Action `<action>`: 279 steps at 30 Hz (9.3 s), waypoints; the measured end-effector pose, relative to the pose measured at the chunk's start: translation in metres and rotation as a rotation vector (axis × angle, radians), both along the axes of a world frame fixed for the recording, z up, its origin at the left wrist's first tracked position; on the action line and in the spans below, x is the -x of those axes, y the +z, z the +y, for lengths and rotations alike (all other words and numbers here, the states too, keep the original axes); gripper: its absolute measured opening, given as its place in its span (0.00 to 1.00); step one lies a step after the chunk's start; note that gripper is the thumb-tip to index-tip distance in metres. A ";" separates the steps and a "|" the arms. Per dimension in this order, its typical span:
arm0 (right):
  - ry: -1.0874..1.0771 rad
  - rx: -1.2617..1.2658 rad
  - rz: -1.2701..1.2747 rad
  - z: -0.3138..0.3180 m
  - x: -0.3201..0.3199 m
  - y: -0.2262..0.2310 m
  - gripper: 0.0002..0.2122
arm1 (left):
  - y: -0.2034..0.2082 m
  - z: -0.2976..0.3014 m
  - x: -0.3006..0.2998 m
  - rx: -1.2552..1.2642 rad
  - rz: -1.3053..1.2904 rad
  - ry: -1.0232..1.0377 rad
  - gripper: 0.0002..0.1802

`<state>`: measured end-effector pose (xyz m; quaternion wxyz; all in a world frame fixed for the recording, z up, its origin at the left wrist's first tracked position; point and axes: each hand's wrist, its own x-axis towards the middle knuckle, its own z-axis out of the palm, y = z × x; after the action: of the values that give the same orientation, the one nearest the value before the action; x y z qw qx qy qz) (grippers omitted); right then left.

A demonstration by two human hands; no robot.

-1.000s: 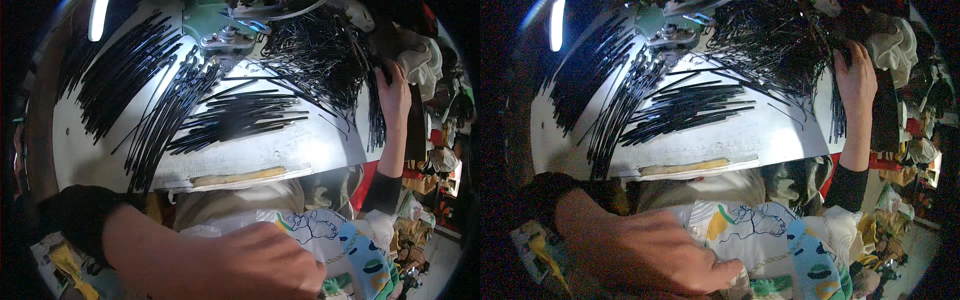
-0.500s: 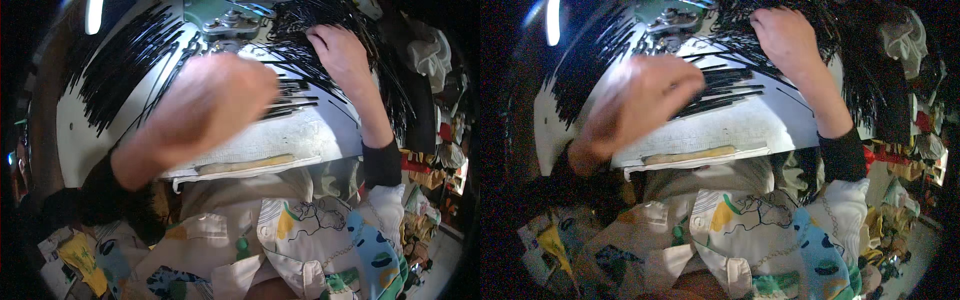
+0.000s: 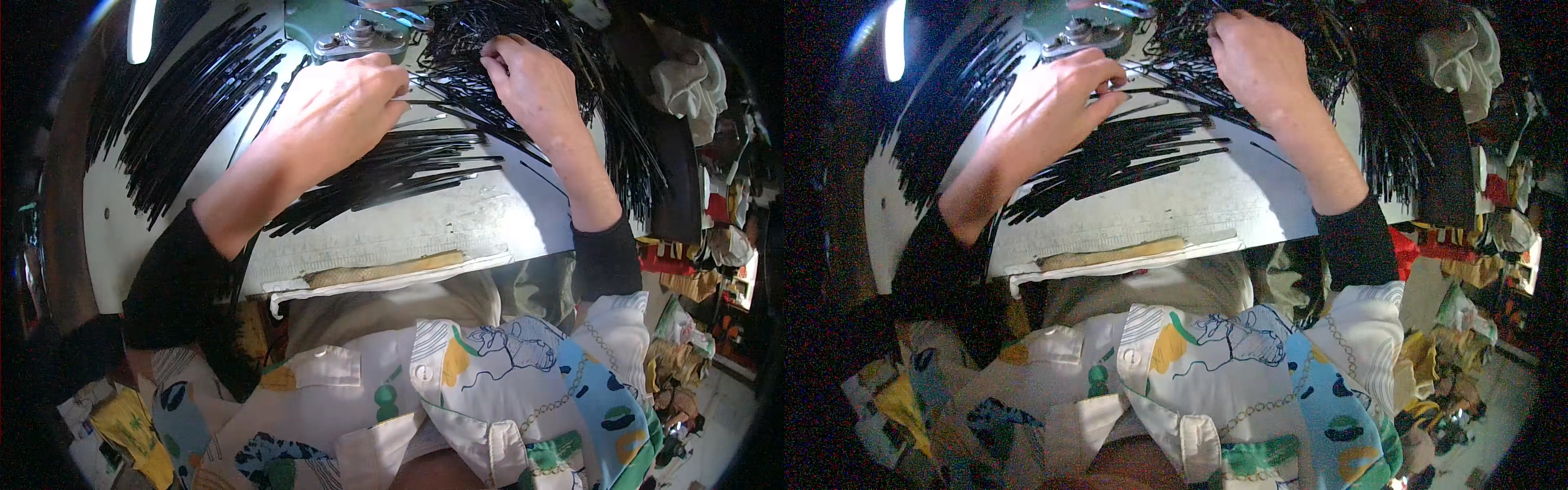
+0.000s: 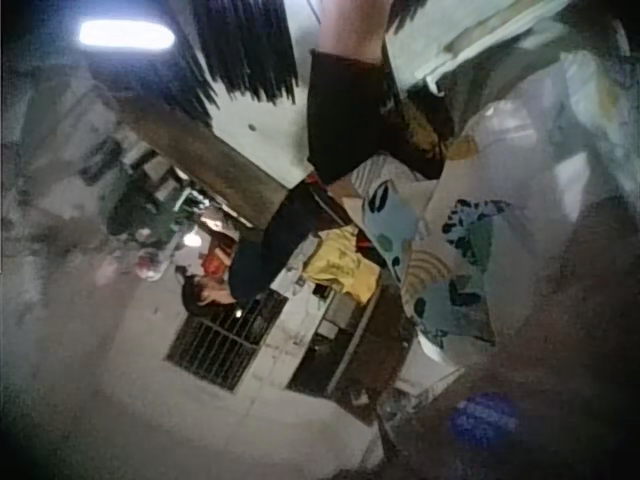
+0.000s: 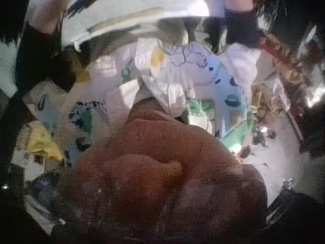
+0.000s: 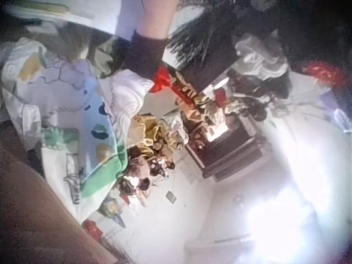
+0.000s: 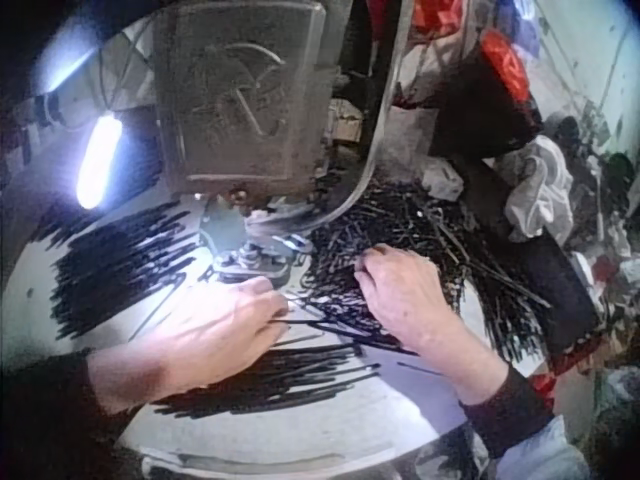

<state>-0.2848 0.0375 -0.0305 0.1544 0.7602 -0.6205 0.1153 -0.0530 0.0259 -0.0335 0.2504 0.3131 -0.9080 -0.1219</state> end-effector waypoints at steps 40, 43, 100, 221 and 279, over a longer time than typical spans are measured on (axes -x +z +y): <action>0.262 0.063 -0.809 0.023 -0.031 0.028 0.11 | 0.015 -0.009 -0.022 -0.528 0.003 0.095 0.14; 0.187 -0.027 -0.899 0.032 -0.024 0.022 0.12 | 0.013 -0.014 -0.029 -0.711 0.098 0.078 0.15; 0.163 -0.694 -1.378 0.008 -0.062 0.027 0.11 | 0.026 -0.044 -0.043 -1.098 0.450 0.079 0.13; 0.320 -0.867 -1.438 0.008 -0.078 0.021 0.11 | 0.020 -0.018 -0.031 -0.985 0.766 0.103 0.20; 0.251 -0.988 -1.560 -0.002 -0.064 0.015 0.10 | 0.025 -0.030 -0.043 -0.904 0.201 0.052 0.13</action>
<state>-0.2212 0.0355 -0.0153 -0.6608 0.5088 -0.4406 0.3322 -0.0098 -0.0042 -0.0085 0.1786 0.4001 -0.7269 -0.5288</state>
